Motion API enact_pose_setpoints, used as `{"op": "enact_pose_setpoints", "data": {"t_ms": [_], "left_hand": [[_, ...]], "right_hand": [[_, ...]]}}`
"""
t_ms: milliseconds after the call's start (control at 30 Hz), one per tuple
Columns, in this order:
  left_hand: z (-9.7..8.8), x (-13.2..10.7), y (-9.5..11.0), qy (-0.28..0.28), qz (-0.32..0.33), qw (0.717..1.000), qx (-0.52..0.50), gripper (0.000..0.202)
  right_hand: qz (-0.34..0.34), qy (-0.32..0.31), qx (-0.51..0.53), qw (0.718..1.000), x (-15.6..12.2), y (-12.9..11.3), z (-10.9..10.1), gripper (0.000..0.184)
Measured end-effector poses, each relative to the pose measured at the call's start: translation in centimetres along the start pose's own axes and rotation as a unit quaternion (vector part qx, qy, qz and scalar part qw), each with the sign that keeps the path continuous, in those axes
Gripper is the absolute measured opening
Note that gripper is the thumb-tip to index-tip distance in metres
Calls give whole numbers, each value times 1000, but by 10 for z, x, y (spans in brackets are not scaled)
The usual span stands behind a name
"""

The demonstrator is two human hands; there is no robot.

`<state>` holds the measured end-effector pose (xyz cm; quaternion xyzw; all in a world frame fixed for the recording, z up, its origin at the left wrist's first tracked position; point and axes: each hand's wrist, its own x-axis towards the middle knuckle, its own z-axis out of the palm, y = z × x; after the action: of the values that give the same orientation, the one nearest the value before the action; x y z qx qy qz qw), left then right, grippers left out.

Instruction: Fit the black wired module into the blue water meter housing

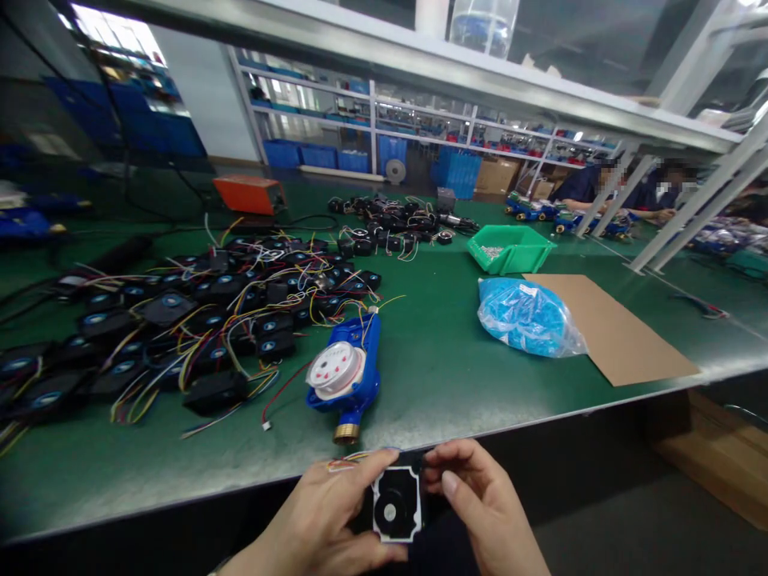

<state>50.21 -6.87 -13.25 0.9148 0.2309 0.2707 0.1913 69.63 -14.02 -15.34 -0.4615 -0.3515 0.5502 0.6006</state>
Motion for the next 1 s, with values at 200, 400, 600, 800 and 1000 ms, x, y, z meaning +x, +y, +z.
{"op": "enact_pose_setpoints", "data": {"t_ms": [200,400,600,800,1000], "left_hand": [[-24,-21,12,-95,-34,995,-27,57],[-28,-31,11,-134,-134,979,-74,63],[-28,-35,11,-146,-193,964,-109,63],[-25,-38,10,-132,-197,966,-105,45],[-39,-40,11,-137,-197,960,-144,43]], "right_hand": [[12,-98,-110,989,0,-8,15,28],[45,-147,-116,981,-7,2,37,54],[69,-147,-79,984,-10,24,36,53],[22,-204,-226,952,-12,17,32,55],[18,-162,-209,964,-9,22,30,52]]}}
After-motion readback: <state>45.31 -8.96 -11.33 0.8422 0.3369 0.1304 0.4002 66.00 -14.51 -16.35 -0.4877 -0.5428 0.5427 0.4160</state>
